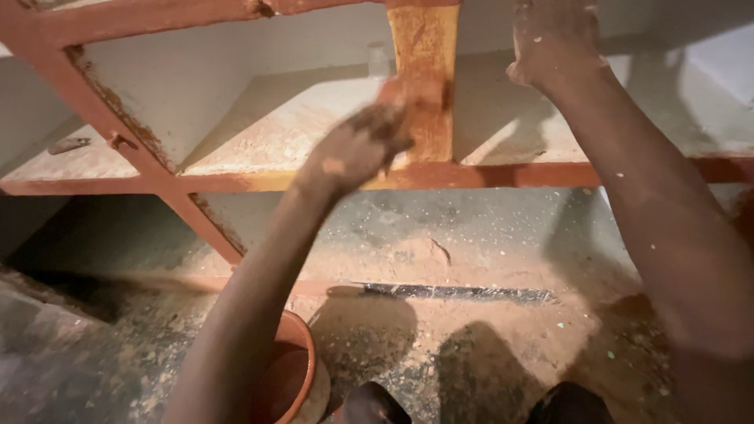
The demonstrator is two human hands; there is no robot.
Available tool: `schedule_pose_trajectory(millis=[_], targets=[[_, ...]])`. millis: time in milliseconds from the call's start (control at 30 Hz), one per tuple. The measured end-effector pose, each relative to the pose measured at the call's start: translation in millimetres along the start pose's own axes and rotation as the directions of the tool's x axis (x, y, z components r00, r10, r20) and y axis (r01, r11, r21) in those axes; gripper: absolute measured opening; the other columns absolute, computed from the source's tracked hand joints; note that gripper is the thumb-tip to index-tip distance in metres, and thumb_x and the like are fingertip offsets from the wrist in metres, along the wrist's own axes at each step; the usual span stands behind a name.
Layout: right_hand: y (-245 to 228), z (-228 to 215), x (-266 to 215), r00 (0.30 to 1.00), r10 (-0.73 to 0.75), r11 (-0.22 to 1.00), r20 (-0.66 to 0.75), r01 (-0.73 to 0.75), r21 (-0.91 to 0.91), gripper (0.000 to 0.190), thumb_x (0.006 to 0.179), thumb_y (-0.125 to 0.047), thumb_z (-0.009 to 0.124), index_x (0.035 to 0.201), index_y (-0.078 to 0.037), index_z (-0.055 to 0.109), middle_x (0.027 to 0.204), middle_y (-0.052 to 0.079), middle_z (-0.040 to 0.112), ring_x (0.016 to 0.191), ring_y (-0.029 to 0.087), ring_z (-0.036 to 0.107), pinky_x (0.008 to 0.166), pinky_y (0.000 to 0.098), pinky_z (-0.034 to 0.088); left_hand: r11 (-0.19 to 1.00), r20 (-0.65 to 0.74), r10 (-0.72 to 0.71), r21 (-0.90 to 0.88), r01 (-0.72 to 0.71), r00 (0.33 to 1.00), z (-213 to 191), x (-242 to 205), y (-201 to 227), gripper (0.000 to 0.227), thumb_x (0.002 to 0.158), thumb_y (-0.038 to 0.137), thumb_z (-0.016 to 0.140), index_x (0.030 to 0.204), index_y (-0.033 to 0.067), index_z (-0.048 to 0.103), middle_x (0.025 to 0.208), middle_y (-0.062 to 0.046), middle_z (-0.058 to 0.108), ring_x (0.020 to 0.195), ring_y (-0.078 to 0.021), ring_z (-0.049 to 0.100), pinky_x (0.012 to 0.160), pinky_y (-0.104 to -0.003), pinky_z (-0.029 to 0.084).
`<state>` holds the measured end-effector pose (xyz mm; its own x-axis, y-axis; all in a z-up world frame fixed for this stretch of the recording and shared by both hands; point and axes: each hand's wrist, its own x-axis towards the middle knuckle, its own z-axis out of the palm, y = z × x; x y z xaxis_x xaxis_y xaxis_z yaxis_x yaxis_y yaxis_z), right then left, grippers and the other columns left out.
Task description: The person paints a wooden shelf structure with reddish-brown paint using a brush. They repeatedly dip the brush into a bucket of paint and apply it to the horizontal and vertical beams of the shelf.
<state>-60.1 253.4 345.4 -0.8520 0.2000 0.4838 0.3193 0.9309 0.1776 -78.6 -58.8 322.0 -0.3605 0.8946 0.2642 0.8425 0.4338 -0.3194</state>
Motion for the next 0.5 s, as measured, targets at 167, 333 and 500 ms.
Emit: schedule_pose_trajectory(millis=[167,333,500], targets=[[11.5,-8.2,-9.0,0.999,-0.010,0.994,0.040,0.006,0.106,0.054,0.085,-0.041,0.084,0.117,0.002,0.073,0.123,0.022,0.070,0.115,0.040,0.066,0.097,0.0583,0.053,0.970,-0.327,0.074,0.244,0.008,0.942,2.6,0.4,-23.4,0.056,0.083,0.015,0.069,0.138,0.0193,0.056,0.164,-0.017,0.021,0.151,-0.0319,0.024,0.125,-0.041,0.024],[3.2,21.3,-21.5,0.967,-0.132,0.989,-0.219,0.144,0.041,0.118,0.068,-0.045,0.085,0.160,0.001,0.027,0.159,0.023,0.033,0.146,0.037,0.031,0.111,0.0699,0.017,0.967,-0.194,0.107,0.249,-0.057,0.975,25.4,0.5,0.6,0.046,0.086,0.002,0.066,0.128,0.0207,0.061,0.167,-0.012,0.024,0.150,-0.0293,0.028,0.119,-0.037,0.026],[4.4,33.3,-18.6,0.950,-0.177,0.983,-0.256,0.160,-0.087,0.129,0.064,-0.051,0.084,0.163,-0.003,0.017,0.170,0.018,0.024,0.156,0.030,0.022,0.119,0.0664,0.007,0.989,0.303,-0.001,-0.142,0.046,0.953,45.0,-13.3,31.3,0.025,0.101,0.013,0.049,0.124,0.0107,0.058,0.145,-0.009,0.051,0.126,-0.0267,0.057,0.113,-0.036,0.044]])
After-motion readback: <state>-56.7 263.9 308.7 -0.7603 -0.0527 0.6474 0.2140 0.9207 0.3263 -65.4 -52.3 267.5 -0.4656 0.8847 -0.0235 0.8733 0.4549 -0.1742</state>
